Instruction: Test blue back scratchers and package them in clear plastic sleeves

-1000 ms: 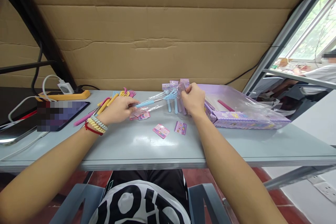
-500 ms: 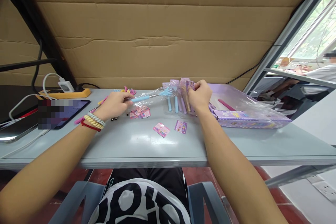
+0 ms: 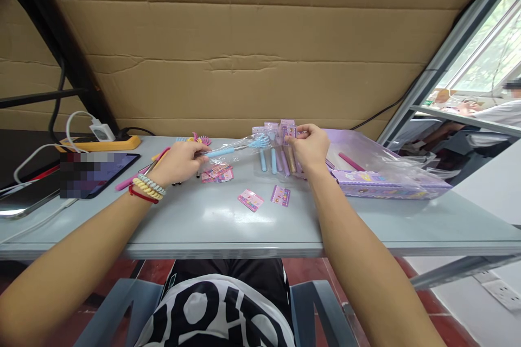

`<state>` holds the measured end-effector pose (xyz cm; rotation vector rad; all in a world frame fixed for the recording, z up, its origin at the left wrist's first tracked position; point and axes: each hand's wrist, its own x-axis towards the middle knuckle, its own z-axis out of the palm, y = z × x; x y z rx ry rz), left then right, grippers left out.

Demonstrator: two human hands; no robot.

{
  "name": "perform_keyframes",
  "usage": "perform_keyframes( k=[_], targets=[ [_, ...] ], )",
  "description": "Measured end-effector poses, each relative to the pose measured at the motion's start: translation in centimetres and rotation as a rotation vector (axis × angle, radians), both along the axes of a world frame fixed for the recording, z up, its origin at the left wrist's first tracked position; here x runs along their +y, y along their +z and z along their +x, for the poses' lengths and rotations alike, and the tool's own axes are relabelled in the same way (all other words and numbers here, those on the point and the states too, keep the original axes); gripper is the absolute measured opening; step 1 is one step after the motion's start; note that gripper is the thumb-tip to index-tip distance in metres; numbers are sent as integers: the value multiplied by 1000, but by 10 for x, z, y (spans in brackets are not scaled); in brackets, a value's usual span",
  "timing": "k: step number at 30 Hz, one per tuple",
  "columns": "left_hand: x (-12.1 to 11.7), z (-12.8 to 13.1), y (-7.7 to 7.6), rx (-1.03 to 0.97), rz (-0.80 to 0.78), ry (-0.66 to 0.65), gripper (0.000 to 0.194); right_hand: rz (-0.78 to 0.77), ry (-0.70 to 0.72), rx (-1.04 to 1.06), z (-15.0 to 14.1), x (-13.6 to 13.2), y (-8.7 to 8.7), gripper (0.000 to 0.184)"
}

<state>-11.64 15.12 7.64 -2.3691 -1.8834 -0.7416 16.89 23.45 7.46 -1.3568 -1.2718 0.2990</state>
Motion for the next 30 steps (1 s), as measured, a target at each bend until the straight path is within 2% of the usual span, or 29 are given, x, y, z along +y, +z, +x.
perform_keyframes(
  k=[7, 10, 16, 20, 23, 30],
  targets=[
    [-1, 0, 1, 2, 10, -15, 28, -26, -5, -12, 0, -4, 1, 36],
    [-1, 0, 1, -11, 12, -14, 29, -11, 58, 15, -1, -5, 1, 38],
    [1, 1, 0, -54, -4, 19, 28, -40, 209, 50, -3, -4, 1, 20],
    [1, 0, -1, -61, 10, 18, 27, -73, 259, 73, -1, 3, -3, 35],
    [1, 0, -1, -62, 9, 23, 28, -94, 267, 64, 3, 9, -8, 40],
    [0, 1, 0, -54, 10, 17, 26, -136, 276, 104, 2, 5, -5, 26]
  ],
)
